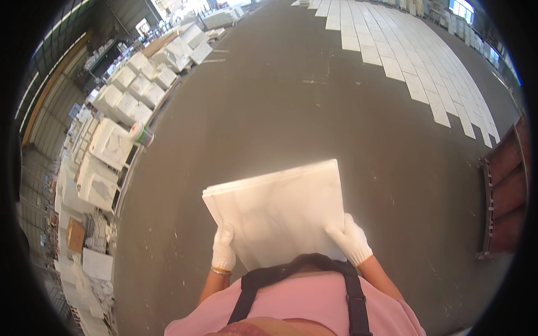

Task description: The person repeatedly picks up large rectangular tiles from a stack, carries them across the warehouse floor, and places them onto a wooden staging table. The person handles the tiles by hand while wearing gloves and repeats this cycle multiple times.

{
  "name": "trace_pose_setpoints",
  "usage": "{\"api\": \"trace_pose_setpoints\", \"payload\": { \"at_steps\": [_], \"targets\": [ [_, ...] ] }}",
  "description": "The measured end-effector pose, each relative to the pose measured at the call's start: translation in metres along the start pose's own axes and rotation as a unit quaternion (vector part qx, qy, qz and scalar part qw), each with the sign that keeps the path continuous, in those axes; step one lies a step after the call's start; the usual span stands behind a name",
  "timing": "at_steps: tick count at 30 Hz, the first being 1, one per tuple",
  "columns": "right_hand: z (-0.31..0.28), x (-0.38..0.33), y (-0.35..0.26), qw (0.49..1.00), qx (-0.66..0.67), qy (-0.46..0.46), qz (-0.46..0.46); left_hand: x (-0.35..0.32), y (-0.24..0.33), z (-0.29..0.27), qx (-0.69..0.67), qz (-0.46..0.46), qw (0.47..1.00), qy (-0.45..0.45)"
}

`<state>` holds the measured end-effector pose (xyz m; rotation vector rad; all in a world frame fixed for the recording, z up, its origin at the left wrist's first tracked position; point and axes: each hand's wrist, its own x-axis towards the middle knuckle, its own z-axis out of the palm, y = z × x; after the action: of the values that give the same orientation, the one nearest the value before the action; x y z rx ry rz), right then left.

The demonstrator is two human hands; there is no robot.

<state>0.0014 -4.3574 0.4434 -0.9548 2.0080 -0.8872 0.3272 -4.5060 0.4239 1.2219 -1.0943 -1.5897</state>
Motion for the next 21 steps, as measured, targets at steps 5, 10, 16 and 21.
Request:
{"api": "trace_pose_setpoints", "payload": {
  "at_steps": [5,10,16,21],
  "targets": [
    [-0.021,0.171,-0.044,0.999,-0.035,-0.021,-0.026,0.148,0.017,0.058,-0.046,0.026,0.998,0.043],
    [-0.045,0.32,-0.126,0.992,-0.072,-0.082,-0.061,0.247,0.061,0.079,-0.048,0.023,0.991,0.122],
    [-0.045,0.497,-0.212,0.98,-0.098,-0.141,-0.102,0.375,0.089,0.108,-0.115,0.086,0.979,0.143],
    [-0.017,0.639,-0.258,0.986,-0.059,-0.095,-0.122,0.541,0.127,0.107,-0.031,0.034,0.99,0.133]
  ]
}}
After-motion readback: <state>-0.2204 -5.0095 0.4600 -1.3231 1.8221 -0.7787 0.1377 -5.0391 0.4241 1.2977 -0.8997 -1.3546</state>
